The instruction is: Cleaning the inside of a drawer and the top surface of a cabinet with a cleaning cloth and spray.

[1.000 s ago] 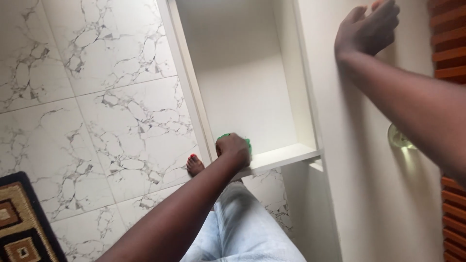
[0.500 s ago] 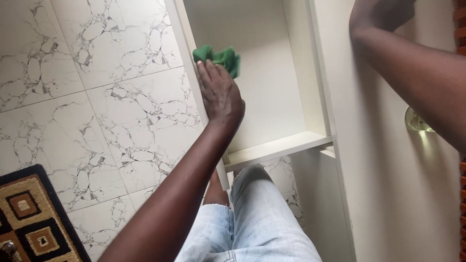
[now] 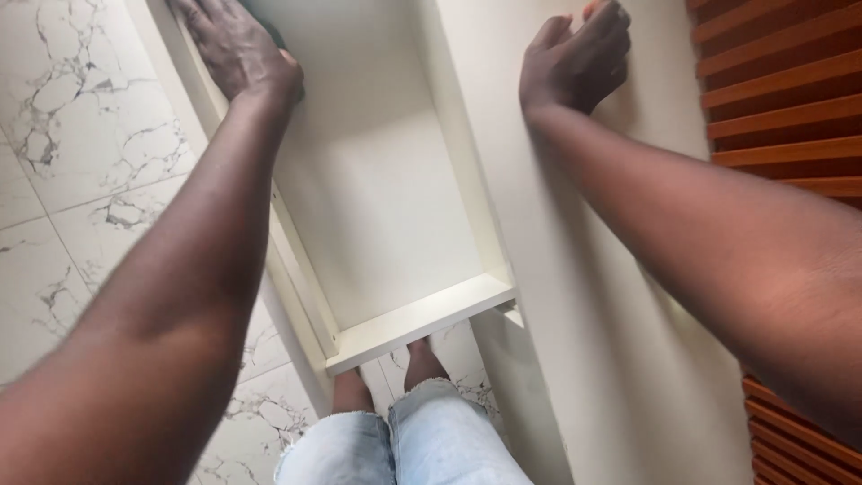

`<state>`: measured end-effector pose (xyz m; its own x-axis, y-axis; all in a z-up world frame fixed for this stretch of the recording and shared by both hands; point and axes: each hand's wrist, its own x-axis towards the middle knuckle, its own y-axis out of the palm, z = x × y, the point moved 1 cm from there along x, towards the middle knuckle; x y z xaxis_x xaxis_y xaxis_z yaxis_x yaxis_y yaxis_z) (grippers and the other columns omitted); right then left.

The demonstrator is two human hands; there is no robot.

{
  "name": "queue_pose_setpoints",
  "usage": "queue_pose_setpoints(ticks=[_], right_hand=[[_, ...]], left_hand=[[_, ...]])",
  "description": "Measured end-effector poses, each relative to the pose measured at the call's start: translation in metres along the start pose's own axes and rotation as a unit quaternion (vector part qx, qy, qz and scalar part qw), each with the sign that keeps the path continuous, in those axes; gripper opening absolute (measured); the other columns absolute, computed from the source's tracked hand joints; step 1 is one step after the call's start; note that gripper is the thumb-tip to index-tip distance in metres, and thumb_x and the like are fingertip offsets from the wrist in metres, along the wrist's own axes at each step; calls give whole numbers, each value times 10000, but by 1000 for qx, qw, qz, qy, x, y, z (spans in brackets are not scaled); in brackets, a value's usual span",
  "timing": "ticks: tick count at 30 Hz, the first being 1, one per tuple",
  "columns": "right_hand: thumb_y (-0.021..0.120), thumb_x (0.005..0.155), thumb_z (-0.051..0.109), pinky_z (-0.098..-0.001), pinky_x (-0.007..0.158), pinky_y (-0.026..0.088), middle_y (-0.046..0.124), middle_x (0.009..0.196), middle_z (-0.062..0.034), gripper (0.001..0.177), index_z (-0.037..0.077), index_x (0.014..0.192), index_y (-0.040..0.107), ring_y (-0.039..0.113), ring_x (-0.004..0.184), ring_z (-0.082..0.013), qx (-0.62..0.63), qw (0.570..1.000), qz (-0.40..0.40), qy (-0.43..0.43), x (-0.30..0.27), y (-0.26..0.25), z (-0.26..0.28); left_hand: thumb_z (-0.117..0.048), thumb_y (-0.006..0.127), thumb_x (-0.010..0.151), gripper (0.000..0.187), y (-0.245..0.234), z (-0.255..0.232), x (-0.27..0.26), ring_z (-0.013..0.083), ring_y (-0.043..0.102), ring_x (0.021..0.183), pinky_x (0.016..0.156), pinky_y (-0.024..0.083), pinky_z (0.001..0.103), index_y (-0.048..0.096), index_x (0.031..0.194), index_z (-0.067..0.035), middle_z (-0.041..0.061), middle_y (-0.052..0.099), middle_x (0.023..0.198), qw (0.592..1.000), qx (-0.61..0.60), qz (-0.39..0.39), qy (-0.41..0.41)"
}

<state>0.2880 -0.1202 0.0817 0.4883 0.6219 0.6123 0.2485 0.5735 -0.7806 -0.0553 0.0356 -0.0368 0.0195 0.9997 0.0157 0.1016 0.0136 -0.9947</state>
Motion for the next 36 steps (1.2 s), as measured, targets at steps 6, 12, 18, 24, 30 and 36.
queue_pose_setpoints(ticks=[6,12,18,24,30,36], right_hand=[[629,966,216,-553,977,419,556,1088,-106,241,93,1100,472,573,1086,-327,27,1000,11,7,5,-19,19],[605,956,211,-592,1055,382,555,1117,-106,214,98,1083,475,559,1173,-325,24,1000,-9,-7,2,-16,17],[608,979,265,-583,1091,385,565,1215,-100,234,129,1138,502,528,1280,-304,41,997,37,59,1,-11,14],[623,1055,461,-654,1174,219,349,1578,-229,532,103,1427,495,314,1476,-337,113,986,96,-79,-19,-10,8],[663,827,471,-646,1197,94,124,1669,-177,941,174,1601,217,111,1539,-364,69,937,313,-141,-110,-151,27],[630,836,306,-613,1246,97,147,1709,-135,891,201,1626,232,136,1589,-305,46,949,283,-129,-117,-136,23]], left_hand=[[-284,788,850,870,7,1,-23,423,212,1564,1322,110,471,368,1479,146,275,322,1552,988,66,135,44],[-255,809,808,972,-31,-24,-116,462,151,1525,1257,180,490,272,1589,-39,206,174,1665,985,-44,165,0],[-255,851,787,962,-49,-47,-221,461,164,1518,1172,357,517,301,1566,-130,163,91,1692,964,-61,256,36],[-103,829,749,731,-44,-48,-288,437,395,1412,1037,551,473,470,1385,-100,171,327,1566,963,-95,242,67],[-72,841,687,738,-57,-61,-295,383,438,1327,965,562,449,499,1341,-77,152,378,1474,964,-133,226,31],[-145,853,724,713,-46,-59,-309,379,508,1226,912,586,440,506,1345,-93,175,437,1402,978,-89,189,15]])
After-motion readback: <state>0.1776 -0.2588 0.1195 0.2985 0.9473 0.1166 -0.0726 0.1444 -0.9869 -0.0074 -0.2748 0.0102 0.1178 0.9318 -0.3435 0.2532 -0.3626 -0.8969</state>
